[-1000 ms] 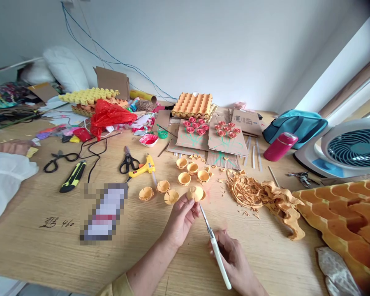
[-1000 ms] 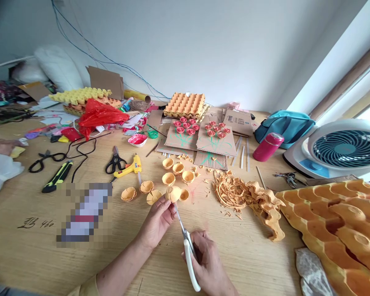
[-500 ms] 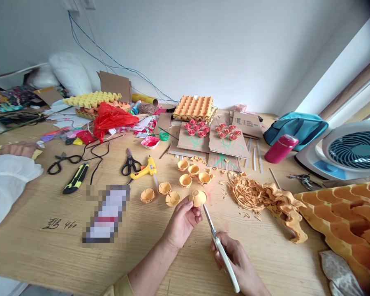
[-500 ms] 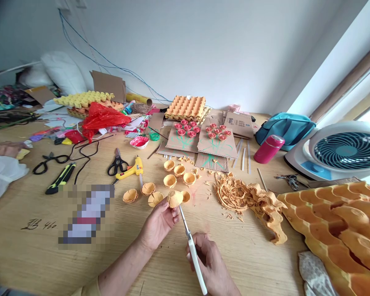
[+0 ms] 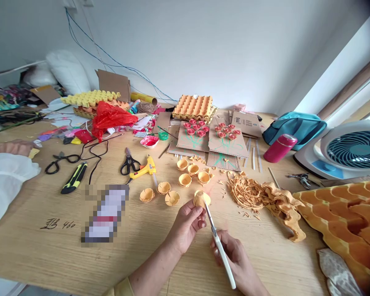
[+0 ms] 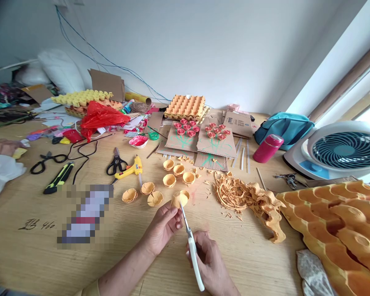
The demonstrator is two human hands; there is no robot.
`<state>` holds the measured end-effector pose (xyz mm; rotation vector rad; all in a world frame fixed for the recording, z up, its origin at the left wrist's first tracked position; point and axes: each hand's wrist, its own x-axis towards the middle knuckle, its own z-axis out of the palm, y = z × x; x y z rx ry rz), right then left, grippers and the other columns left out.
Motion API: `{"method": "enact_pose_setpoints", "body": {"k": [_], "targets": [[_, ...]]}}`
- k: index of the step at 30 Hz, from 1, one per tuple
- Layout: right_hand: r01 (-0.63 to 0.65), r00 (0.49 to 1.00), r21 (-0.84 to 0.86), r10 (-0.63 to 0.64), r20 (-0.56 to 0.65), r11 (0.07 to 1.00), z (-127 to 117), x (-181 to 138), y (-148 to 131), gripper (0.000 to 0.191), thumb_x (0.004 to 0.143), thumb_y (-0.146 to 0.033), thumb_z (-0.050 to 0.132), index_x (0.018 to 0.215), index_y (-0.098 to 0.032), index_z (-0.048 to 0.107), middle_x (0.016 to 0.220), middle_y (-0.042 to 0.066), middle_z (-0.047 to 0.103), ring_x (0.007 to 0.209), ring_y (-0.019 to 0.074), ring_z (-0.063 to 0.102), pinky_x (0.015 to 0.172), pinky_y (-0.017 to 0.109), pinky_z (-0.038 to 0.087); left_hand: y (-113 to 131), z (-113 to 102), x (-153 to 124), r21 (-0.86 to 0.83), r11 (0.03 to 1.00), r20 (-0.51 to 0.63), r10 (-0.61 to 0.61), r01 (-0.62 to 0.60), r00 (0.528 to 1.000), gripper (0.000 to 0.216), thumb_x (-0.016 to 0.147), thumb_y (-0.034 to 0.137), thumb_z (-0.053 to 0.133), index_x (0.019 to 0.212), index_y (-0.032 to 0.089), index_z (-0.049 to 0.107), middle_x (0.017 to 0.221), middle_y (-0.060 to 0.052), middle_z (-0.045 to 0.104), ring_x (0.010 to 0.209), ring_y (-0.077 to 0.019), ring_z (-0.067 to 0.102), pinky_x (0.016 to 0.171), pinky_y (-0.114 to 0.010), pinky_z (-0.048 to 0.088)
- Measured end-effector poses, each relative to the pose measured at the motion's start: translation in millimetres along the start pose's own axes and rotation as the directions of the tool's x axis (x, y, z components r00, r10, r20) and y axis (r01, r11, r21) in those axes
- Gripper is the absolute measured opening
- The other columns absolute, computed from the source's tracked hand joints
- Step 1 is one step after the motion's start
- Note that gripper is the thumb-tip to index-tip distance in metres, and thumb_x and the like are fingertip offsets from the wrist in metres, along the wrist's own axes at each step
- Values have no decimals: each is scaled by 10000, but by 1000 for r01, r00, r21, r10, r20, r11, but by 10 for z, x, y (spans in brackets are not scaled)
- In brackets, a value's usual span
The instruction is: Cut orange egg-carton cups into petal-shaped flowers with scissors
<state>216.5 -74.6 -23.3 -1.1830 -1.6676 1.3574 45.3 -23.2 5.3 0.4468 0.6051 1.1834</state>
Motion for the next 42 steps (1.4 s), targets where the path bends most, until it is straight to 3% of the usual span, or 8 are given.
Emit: {"method": "enact_pose_setpoints", "body": {"k": [9,21,42], "targets": [[8,999,-41,-7,33,999,-5,4,-15,338,947,-490,506,760,-210,515,705,12,532,626,165,470,571,285,387,18,106,-36,127,985,-133,135,-118,982,298,686,344,852,798,154,652,709,10,574,621,-80,477,533,-191,421],[27,999,-48,-25,46,998,-28,3,-62,383,947,-561,472,820,-211,560,714,13,542,662,185,490,618,305,396,4,155,-47,202,972,-104,143,-120,984,289,687,347,822,749,159,611,672,22,550,597,-84,468,487,-187,413],[70,997,-84,-68,24,994,-27,5,-102,376,952,-548,479,825,-212,588,677,8,559,658,187,497,608,292,396,-14,181,-88,186,977,-104,122,-101,987,288,691,360,827,760,159,633,677,16,540,614,-90,463,471,-176,405]]}}
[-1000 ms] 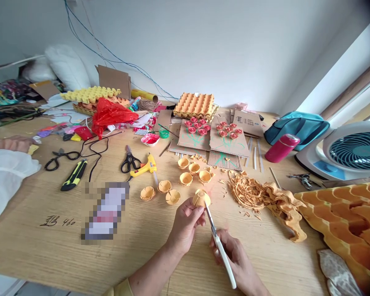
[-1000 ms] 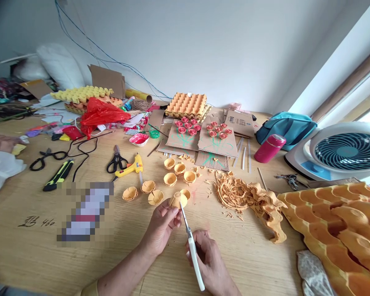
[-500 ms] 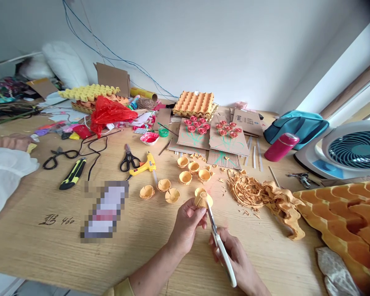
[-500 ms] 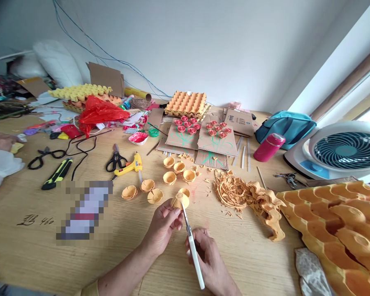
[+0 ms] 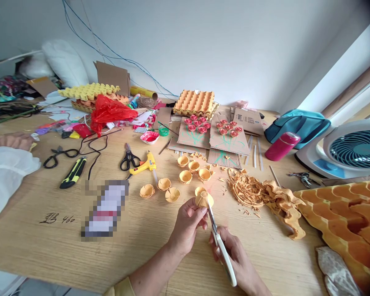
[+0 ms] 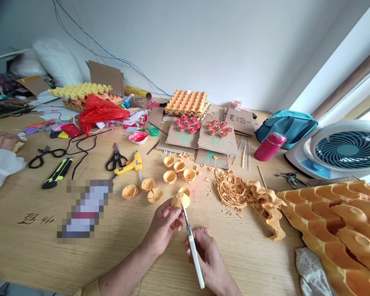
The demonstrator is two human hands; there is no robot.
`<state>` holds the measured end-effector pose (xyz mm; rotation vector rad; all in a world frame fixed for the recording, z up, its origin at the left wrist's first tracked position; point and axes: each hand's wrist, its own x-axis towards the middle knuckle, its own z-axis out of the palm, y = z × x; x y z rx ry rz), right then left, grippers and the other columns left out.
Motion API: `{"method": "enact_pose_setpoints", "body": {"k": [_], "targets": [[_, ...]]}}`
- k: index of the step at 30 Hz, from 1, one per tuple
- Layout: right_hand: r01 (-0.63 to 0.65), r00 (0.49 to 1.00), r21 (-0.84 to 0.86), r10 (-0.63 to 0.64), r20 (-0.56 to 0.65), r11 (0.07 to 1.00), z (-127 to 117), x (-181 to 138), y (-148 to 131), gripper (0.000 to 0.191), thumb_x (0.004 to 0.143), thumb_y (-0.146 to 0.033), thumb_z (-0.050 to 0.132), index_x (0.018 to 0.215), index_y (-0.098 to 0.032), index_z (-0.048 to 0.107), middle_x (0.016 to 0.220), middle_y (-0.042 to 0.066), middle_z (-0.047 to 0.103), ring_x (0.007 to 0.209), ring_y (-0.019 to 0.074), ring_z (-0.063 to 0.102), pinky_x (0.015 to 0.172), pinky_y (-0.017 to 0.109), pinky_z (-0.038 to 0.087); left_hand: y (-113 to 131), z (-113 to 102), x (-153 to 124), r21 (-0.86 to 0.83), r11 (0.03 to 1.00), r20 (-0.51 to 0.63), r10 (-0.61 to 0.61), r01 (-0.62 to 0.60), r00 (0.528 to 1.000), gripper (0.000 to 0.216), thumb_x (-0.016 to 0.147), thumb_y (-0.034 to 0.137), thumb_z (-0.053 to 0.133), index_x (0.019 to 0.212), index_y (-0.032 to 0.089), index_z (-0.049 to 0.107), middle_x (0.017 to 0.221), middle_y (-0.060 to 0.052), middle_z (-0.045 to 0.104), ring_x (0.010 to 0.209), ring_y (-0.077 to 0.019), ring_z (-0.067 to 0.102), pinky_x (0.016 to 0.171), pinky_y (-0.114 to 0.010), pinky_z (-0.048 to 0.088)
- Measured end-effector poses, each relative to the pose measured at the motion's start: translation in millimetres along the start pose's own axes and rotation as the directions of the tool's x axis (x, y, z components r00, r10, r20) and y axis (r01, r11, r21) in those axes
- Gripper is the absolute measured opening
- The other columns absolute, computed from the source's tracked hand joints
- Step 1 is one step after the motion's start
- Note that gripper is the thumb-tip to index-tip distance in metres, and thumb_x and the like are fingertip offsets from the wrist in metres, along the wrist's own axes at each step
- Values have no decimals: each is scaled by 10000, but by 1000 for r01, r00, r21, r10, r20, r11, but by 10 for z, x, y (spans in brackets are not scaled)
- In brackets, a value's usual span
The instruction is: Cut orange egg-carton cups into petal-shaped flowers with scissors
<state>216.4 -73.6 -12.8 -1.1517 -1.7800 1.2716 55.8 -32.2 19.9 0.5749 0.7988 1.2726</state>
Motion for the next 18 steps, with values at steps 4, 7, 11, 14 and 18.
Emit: {"method": "enact_pose_setpoints", "body": {"k": [4,7,11,14,18], "targets": [[-6,1000,3,6,2,1000,-1,1,-4,395,957,-567,465,827,-214,586,662,2,543,645,183,490,604,289,398,-1,-6,4,-1,1000,-2,-4,4,1000,289,691,359,828,757,158,631,683,14,539,620,-92,466,465,-174,405],[-11,1000,19,11,5,1000,1,-4,20,415,963,-584,449,819,-215,572,688,6,545,635,176,478,596,286,401,0,-9,8,-6,1000,-3,-9,9,1000,291,693,359,828,762,156,631,688,13,538,620,-91,466,466,-171,406],[-6,1000,41,6,10,999,13,-18,67,412,969,-584,443,808,-220,549,669,-9,502,593,159,432,559,274,378,-6,-14,10,-20,999,-3,-29,29,1000,305,689,365,835,774,155,633,704,12,541,619,-84,465,471,-166,413],[9,1000,23,-9,1,1000,26,-29,78,391,979,-555,443,797,-221,536,632,-24,463,571,154,411,553,273,366,-13,-14,11,-44,998,-9,-49,48,999,317,681,369,845,779,155,633,725,12,540,628,-84,472,470,-164,412],[24,999,-6,-24,-23,1000,41,-31,67,388,989,-525,436,769,-218,525,632,-23,457,568,153,411,547,272,360,-24,-8,6,-63,996,-8,-60,59,998,313,682,366,846,778,156,635,741,9,543,633,-84,477,467,-166,408]]}}
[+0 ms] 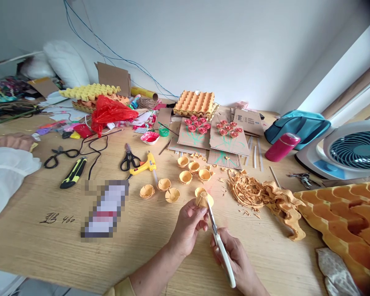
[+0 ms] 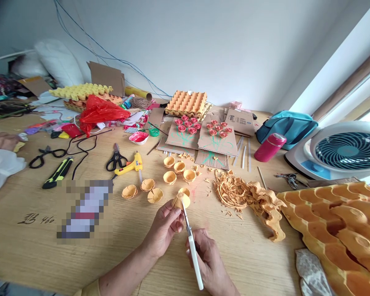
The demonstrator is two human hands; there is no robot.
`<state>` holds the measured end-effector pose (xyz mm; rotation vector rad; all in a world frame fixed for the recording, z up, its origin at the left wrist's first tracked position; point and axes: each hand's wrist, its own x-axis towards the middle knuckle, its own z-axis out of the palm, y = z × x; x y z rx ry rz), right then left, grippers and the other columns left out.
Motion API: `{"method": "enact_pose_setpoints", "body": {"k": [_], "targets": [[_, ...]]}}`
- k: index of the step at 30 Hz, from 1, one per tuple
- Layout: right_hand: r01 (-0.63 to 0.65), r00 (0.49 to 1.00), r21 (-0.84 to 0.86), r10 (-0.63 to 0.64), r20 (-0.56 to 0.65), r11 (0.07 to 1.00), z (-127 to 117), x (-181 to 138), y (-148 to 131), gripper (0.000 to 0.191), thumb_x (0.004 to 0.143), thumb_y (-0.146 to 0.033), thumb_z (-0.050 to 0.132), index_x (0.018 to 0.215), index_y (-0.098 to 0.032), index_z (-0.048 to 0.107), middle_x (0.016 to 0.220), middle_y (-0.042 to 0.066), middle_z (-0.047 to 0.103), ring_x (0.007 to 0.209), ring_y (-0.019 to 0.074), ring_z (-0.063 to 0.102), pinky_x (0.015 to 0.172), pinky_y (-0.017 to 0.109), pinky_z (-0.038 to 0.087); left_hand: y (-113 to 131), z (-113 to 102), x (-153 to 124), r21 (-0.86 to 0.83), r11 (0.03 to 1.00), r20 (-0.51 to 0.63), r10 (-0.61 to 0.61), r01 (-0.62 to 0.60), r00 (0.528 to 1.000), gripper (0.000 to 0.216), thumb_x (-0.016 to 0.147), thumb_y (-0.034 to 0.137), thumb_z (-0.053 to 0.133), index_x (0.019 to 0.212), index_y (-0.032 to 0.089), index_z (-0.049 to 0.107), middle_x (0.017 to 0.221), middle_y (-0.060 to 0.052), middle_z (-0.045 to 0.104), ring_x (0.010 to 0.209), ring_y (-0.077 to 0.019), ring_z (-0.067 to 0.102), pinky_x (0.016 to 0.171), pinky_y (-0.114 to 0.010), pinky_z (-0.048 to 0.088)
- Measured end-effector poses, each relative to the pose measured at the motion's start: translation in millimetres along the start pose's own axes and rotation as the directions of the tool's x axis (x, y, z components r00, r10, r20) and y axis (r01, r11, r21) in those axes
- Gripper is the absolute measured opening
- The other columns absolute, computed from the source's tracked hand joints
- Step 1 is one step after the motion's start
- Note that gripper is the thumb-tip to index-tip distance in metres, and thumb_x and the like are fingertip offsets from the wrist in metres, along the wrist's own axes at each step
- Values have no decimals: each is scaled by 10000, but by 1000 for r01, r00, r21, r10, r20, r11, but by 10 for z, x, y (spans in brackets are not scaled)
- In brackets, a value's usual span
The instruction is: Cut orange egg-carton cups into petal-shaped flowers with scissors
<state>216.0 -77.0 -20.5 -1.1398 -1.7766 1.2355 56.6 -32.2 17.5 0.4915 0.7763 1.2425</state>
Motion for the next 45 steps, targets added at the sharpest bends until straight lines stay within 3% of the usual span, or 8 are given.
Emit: {"method": "enact_pose_setpoints", "body": {"k": [7,17,23,27,32,45], "targets": [[-3,998,-56,0,-59,998,-1,1,12,382,994,-480,450,725,-211,492,673,-7,487,621,159,435,578,273,367,16,-1,-7,-5,1000,5,6,-6,1000,305,688,364,847,802,159,654,737,9,548,633,-83,480,472,-168,403],[30,998,-109,-36,-54,994,1,13,-46,394,992,-466,464,687,-217,438,646,-17,449,609,151,411,566,277,348,54,-28,28,-35,999,8,39,-39,999,307,703,365,831,812,161,629,691,21,547,600,-82,478,468,-173,402],[-62,997,101,57,57,993,-10,-9,-38,430,963,-584,472,741,-217,491,618,-24,474,548,138,433,524,265,350,126,-139,103,-189,978,7,86,-83,996,209,753,283,764,806,165,601,744,20,539,637,-82,490,477,-169,401],[-88,992,205,68,103,975,-27,-2,-44,506,909,-701,480,800,-211,541,573,-31,499,511,131,444,524,259,379,148,-158,100,-276,960,17,43,-37,999,190,747,259,747,814,170,593,730,22,533,626,-89,489,459,-176,384],[-114,989,262,84,121,958,-29,12,-78,510,892,-709,514,795,-208,541,592,-27,520,499,117,435,508,246,393,133,-145,88,-314,949,43,-27,39,999,203,718,256,752,832,166,611,720,13,557,601,-93,491,444,-181,365],[-92,992,229,70,102,969,-15,16,-103,488,906,-676,522,769,-208,538,596,-25,511,523,123,441,514,241,394,92,-161,90,-317,939,106,-107,135,989,234,700,327,774,803,156,652,695,-2,589,575,-100,500,425,-187,356]]}}
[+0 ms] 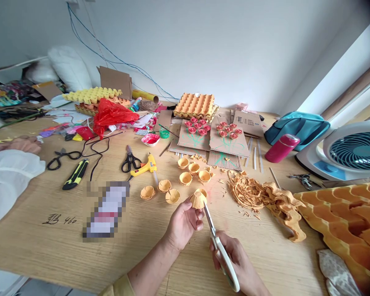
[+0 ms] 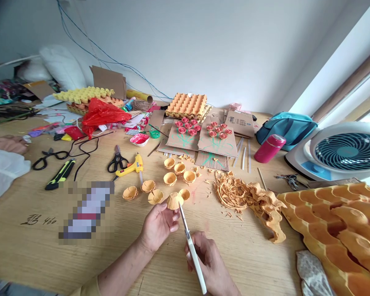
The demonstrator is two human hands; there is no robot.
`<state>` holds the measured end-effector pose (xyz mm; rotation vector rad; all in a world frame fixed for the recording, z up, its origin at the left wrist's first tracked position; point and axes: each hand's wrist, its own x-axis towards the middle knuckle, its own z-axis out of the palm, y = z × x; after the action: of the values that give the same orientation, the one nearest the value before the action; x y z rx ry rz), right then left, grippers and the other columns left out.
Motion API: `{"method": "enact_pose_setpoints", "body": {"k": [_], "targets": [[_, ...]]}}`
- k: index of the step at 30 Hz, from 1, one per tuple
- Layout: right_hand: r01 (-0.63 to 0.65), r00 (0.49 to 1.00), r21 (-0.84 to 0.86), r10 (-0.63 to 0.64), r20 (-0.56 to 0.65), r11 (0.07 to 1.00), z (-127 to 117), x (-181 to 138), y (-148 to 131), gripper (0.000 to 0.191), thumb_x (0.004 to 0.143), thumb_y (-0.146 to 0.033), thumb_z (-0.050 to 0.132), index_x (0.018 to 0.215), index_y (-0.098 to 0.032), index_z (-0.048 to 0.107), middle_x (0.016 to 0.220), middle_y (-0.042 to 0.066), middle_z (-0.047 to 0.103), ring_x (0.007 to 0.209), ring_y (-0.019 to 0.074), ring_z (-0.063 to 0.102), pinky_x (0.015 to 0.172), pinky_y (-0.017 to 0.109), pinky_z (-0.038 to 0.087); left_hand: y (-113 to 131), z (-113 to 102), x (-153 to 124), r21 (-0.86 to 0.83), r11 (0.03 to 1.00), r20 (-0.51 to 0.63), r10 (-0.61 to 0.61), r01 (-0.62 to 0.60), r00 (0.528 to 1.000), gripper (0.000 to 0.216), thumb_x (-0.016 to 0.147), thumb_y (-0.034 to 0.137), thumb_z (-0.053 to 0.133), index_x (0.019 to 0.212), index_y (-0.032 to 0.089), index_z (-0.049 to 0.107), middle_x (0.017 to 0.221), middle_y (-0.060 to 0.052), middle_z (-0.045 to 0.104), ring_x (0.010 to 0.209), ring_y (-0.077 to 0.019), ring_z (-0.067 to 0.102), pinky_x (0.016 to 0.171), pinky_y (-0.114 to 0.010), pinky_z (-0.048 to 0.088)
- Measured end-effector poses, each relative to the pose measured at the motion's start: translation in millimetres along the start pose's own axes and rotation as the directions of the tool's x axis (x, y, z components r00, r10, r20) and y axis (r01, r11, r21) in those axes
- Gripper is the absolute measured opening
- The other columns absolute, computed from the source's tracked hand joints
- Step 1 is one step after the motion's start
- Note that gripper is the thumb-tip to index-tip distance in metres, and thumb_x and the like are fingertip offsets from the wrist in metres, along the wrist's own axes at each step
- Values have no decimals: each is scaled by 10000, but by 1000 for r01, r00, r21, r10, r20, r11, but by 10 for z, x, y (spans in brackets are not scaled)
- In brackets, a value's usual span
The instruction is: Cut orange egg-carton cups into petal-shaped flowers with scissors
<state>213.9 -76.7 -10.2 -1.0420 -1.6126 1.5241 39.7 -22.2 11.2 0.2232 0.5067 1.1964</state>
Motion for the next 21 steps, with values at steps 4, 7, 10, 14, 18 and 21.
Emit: {"method": "enact_pose_setpoints", "body": {"k": [4,7,10,14,18,21], "targets": [[2,1000,-62,-4,-31,998,2,3,30,445,938,-615,505,764,-207,545,595,-22,506,529,133,467,519,248,394,-34,-22,-4,66,998,6,15,-16,1000,302,723,382,812,845,158,650,739,-2,594,600,-89,497,432,-172,361],[1,999,-85,-4,-43,996,0,3,50,424,937,-591,516,751,-210,537,579,-22,506,518,136,470,505,248,386,-56,-27,-9,130,990,27,45,-48,999,299,720,350,835,856,164,643,759,6,584,622,-81,498,443,-158,367],[13,999,-98,-18,-51,995,-7,0,59,420,927,-595,528,747,-215,535,586,-17,514,540,146,476,524,258,387,-70,-21,-17,187,979,26,81,-85,996,302,720,346,839,865,159,652,761,9,564,636,-77,490,454,-154,379],[18,999,-122,-24,-47,992,-18,-2,67,401,933,-574,527,744,-220,531,607,-4,529,580,165,490,550,277,396,-80,2,-32,270,952,14,143,-142,990,300,730,369,828,859,152,665,787,1,556,652,-77,485,459,-157,393],[28,998,-192,-38,-47,981,-29,-2,82,367,962,-506,495,734,-220,528,680,26,566,674,194,517,610,302,419,-79,39,-43,321,927,-28,214,-194,976,311,706,374,841,838,156,663,750,11,548,623,-72,465,452,-154,394],[50,997,-225,-61,-40,973,-37,-7,88,360,969,-488,483,732,-221,529,691,32,569,721,209,515,654,319,420,-77,63,-45,349,911,-25,243,-219,970,312,694,376,844,808,156,655,718,16,541,613,-74,464,450,-153,395]]}}
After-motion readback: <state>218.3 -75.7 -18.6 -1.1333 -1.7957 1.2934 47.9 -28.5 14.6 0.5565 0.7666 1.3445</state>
